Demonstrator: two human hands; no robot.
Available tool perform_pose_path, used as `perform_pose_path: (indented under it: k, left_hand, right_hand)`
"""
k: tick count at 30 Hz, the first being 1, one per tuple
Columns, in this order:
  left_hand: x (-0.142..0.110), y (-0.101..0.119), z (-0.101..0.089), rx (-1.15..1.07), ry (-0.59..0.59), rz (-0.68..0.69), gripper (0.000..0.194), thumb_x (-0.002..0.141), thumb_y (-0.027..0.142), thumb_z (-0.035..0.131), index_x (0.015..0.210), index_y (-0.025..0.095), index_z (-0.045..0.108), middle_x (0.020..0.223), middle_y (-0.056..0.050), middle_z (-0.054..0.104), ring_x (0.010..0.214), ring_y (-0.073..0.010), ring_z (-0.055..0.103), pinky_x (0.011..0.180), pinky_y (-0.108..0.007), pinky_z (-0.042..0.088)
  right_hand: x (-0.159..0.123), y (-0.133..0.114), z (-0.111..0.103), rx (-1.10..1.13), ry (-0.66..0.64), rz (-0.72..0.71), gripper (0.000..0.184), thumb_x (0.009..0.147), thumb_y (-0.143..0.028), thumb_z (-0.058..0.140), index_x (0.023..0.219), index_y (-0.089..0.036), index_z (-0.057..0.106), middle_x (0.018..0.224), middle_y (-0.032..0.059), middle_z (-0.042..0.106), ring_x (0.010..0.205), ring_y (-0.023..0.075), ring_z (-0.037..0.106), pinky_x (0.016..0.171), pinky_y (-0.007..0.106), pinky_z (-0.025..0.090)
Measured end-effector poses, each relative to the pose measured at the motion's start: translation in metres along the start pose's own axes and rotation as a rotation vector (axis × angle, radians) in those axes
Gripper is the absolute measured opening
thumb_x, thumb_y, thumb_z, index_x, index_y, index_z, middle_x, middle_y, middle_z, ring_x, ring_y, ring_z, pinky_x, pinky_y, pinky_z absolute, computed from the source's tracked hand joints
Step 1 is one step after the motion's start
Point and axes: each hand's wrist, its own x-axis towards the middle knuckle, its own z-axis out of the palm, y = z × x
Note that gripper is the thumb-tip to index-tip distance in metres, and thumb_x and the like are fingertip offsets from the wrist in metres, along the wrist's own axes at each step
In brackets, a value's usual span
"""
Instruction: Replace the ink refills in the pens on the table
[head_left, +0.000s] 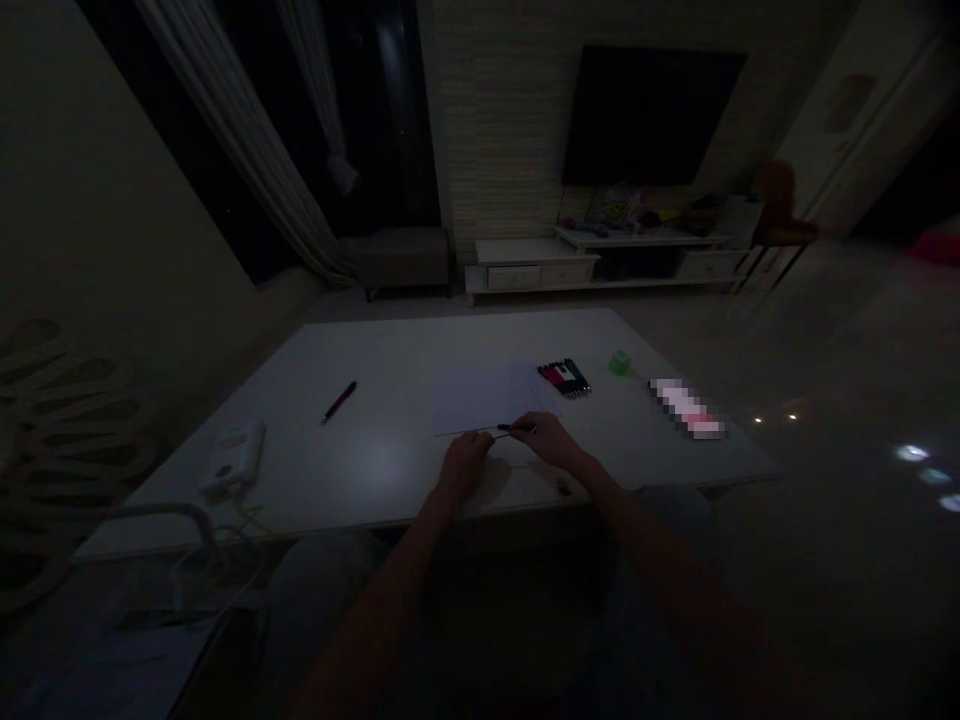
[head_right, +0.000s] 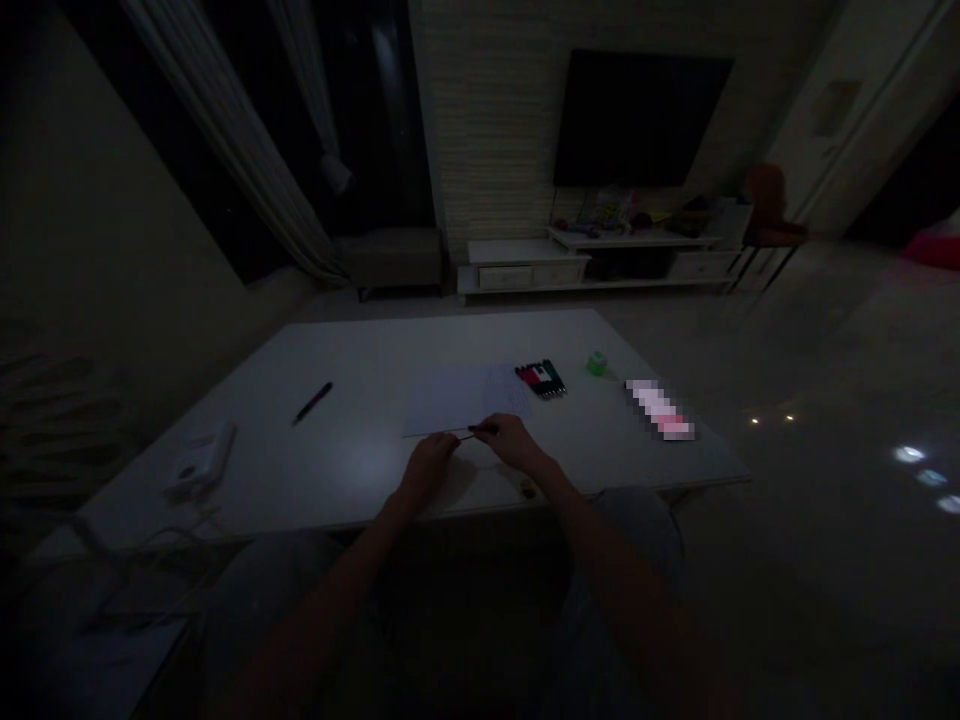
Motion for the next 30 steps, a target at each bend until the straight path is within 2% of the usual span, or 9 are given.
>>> perform_pose_path:
  k: [11,16,21,23,26,27,29,30]
  left_hand:
    - [0.004,0.003,-0.009,-0.030,-0.022,0.046,0.016,0.089,0.020,0.040,0.087,0.017,0.056,0.085,-0.005,0.058,0.079,-0.0162,0.053,0.071,-0.028,0.039]
    - [0.010,0.005,-0.023,-0.101,-0.064,0.103,0.018,0.090,0.022,0.037,0.088,0.019,0.054,0.082,-0.005,0.059,0.075,-0.0157,0.054,0.069,-0.028,0.040]
    - [0.017,-0.010,-0.041,-0.261,-0.061,0.109,0.020,0.091,0.025,0.035,0.087,0.020,0.053,0.082,-0.003,0.057,0.076,-0.0149,0.054,0.069,-0.027,0.041]
    - [0.021,-0.017,-0.043,-0.340,-0.058,0.070,0.020,0.091,0.026,0.035,0.084,0.019,0.052,0.080,-0.002,0.057,0.074,-0.0142,0.053,0.067,-0.026,0.041]
    - [0.023,-0.022,-0.040,-0.467,-0.011,-0.058,0.022,0.090,0.029,0.035,0.079,0.019,0.051,0.075,0.000,0.057,0.068,-0.0124,0.052,0.064,-0.024,0.040]
    - [0.023,-0.022,-0.038,-0.498,0.011,-0.103,0.022,0.090,0.029,0.035,0.079,0.019,0.051,0.072,0.001,0.056,0.067,-0.0122,0.051,0.063,-0.024,0.040]
    - [0.021,-0.020,-0.034,-0.551,0.036,-0.173,0.022,0.089,0.030,0.036,0.079,0.019,0.052,0.070,0.001,0.055,0.065,-0.0122,0.051,0.063,-0.024,0.040]
    - [0.019,-0.018,-0.033,-0.577,0.037,-0.196,0.022,0.089,0.031,0.036,0.079,0.019,0.052,0.070,0.001,0.055,0.066,-0.0122,0.051,0.063,-0.024,0.040]
  right_hand:
    - [-0.003,-0.013,-0.002,0.017,-0.045,-0.008,0.014,0.075,-0.024,0.060,0.081,-0.016,0.070,0.080,0.0055,0.069,0.073,0.0149,0.061,0.068,0.026,0.044]
    - [0.000,-0.022,-0.002,0.118,-0.074,-0.032,0.020,0.074,-0.023,0.062,0.092,-0.018,0.068,0.079,0.0034,0.067,0.068,0.0129,0.060,0.066,0.025,0.046]
    - [0.017,-0.032,0.001,0.226,-0.088,-0.045,0.019,0.075,-0.029,0.061,0.089,-0.018,0.066,0.076,0.0020,0.066,0.069,0.0124,0.059,0.066,0.025,0.047]
    - [0.023,-0.032,0.002,0.271,-0.116,-0.042,0.026,0.072,-0.029,0.065,0.095,-0.019,0.064,0.075,0.0012,0.065,0.069,0.0122,0.059,0.065,0.024,0.047]
    - [0.025,-0.020,-0.005,0.263,-0.214,-0.038,0.055,0.061,-0.023,0.073,0.113,-0.022,0.055,0.082,0.0009,0.065,0.071,0.0124,0.060,0.063,0.023,0.046]
    - [0.024,-0.013,-0.010,0.193,-0.210,-0.023,0.050,0.062,-0.022,0.072,0.110,-0.021,0.057,0.082,0.0014,0.064,0.072,0.0129,0.059,0.063,0.024,0.046]
    - [0.021,0.005,-0.019,0.001,-0.119,0.026,0.027,0.066,-0.021,0.069,0.092,-0.018,0.064,0.078,0.0027,0.062,0.069,0.0130,0.057,0.064,0.025,0.044]
    - [0.020,0.015,-0.022,-0.086,-0.077,0.046,0.021,0.068,-0.022,0.068,0.087,-0.017,0.065,0.076,0.0031,0.061,0.067,0.0131,0.056,0.064,0.026,0.043]
